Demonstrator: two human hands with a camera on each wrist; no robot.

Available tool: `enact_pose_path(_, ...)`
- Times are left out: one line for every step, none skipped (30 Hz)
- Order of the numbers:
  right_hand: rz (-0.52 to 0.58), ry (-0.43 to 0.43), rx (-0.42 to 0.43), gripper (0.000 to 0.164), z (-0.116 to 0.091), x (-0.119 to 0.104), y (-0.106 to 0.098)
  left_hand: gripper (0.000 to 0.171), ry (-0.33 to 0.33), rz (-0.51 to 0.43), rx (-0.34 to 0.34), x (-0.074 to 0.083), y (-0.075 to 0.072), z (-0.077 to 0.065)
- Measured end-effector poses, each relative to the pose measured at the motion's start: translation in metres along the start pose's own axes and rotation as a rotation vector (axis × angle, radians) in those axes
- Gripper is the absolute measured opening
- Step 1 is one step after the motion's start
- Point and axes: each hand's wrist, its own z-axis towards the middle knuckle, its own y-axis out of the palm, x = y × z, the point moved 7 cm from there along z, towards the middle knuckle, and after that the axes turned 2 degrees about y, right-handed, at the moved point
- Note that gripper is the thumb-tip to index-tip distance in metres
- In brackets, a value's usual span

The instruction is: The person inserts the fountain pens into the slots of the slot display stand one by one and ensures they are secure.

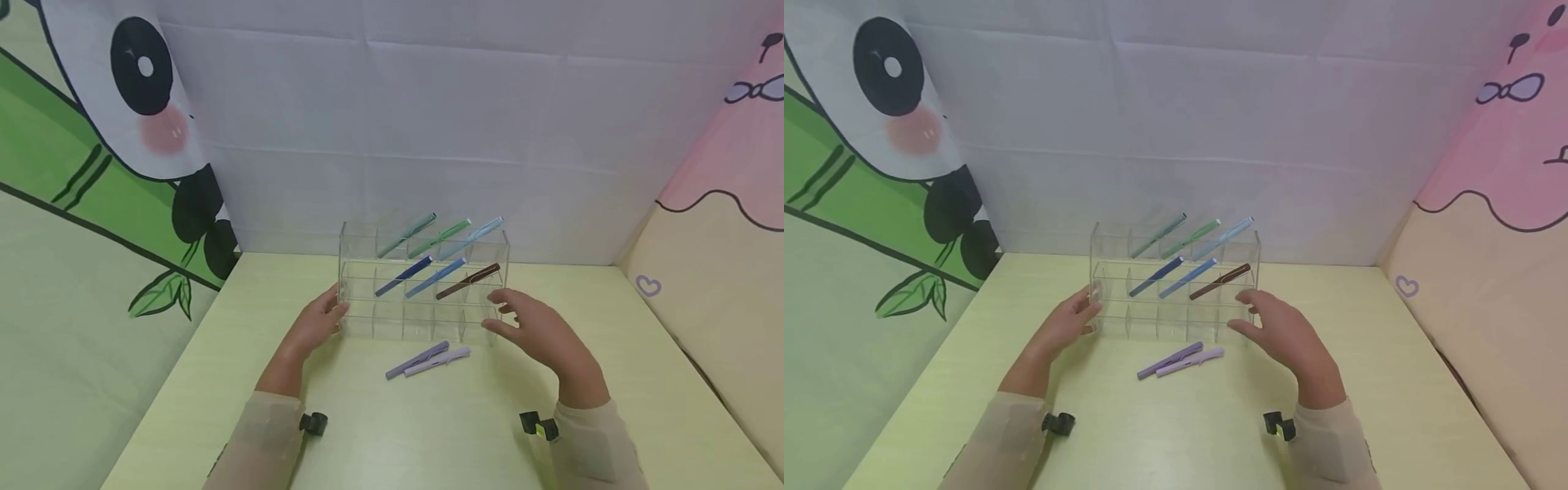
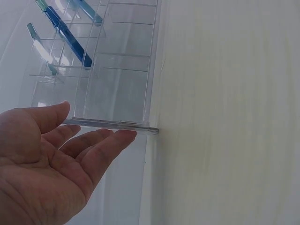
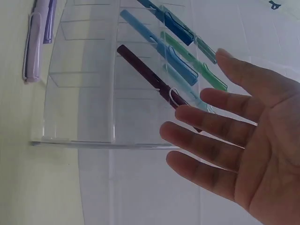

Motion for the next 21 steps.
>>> enact_pose_path(0.0, -0.016, -0.029, 0.055, 0.001, -0.002, 0.005, 0.059, 0.002, 0.002, -0.001, 0.0, 0.0, 0.0)
enact_pose_path(0.003, -0.032, -0.057, 0.053, 0.001, -0.003, 0.011, 0.059, 0.0, 0.002, 0.003, 0.0, 0.0, 0.0)
enact_pose_path(0.003, -0.048, -0.082, 0.052, 0.002, -0.004, 0.017, 0.059, -0.003, 0.003, 0.005, 0.0, 0.0, 0.001)
enact_pose_path(-0.001, -0.062, -0.105, 0.05, 0.003, -0.005, 0.023, 0.06, -0.004, 0.003, 0.006, -0.001, -0.001, 0.001)
enact_pose_path(-0.008, -0.07, -0.124, 0.049, 0.004, -0.005, 0.029, 0.06, -0.001, 0.004, 0.004, -0.001, -0.001, 0.001)
enact_pose_path(-0.018, -0.075, -0.143, 0.048, 0.005, -0.005, 0.034, 0.06, -0.001, 0.008, 0.003, -0.001, 0.0, 0.001)
enact_pose_path(-0.029, -0.079, -0.163, 0.048, 0.006, -0.006, 0.04, 0.06, -0.005, 0.008, 0.006, -0.001, -0.001, 0.001)
enact_pose_path(-0.044, -0.079, -0.182, 0.047, 0.008, -0.006, 0.046, 0.06, -0.009, 0.007, 0.009, -0.001, -0.001, 0.001)
enact_pose_path(-0.055, -0.073, -0.197, 0.047, 0.009, -0.006, 0.051, 0.06, -0.01, 0.006, 0.008, -0.001, -0.001, 0.001)
enact_pose_path(-0.067, -0.06, -0.211, 0.047, 0.01, -0.006, 0.056, 0.06, -0.01, 0.005, 0.005, 0.0, -0.001, 0.001)
enact_pose_path(-0.074, -0.047, -0.226, 0.046, 0.011, -0.006, 0.062, 0.06, -0.01, 0.003, 0.004, 0.0, -0.001, 0.001)
enact_pose_path(-0.083, -0.035, -0.24, 0.046, 0.012, -0.006, 0.067, 0.06, -0.012, -0.001, 0.005, 0.0, -0.001, 0.001)
enact_pose_path(-0.093, -0.023, -0.253, 0.045, 0.014, -0.006, 0.072, 0.06, -0.013, -0.005, 0.005, 0.0, -0.001, 0.001)
enact_pose_path(-0.101, -0.002, -0.262, 0.044, 0.015, -0.005, 0.077, 0.06, -0.01, -0.008, 0.002, 0.0, -0.001, 0.001)
enact_pose_path(-0.109, 0.015, -0.269, 0.044, 0.016, -0.005, 0.082, 0.06, -0.006, -0.011, -0.001, 0.0, 0.0, 0.001)
enact_pose_path(-0.128, 0.023, -0.276, 0.043, 0.017, -0.005, 0.087, 0.06, -0.005, -0.011, -0.002, 0.0, 0.0, 0.002)
enact_pose_path(-0.146, 0.025, -0.279, 0.041, 0.018, -0.004, 0.091, 0.06, -0.003, -0.011, -0.002, -0.001, -0.001, 0.002)
enact_pose_path(-0.169, 0.022, -0.28, 0.04, 0.019, -0.004, 0.095, 0.06, -0.003, -0.01, -0.002, -0.001, -0.001, 0.002)
enact_pose_path(-0.192, 0.011, -0.282, 0.038, 0.02, -0.004, 0.099, 0.06, -0.004, -0.008, 0.0, -0.001, -0.001, 0.002)
enact_pose_path(-0.214, -0.003, -0.282, 0.037, 0.021, -0.005, 0.101, 0.06, -0.005, -0.007, 0.0, -0.001, -0.001, 0.002)
enact_pose_path(-0.236, -0.025, -0.279, 0.035, 0.021, -0.006, 0.103, 0.06, 0.0, -0.001, -0.004, -0.001, -0.001, 0.001)
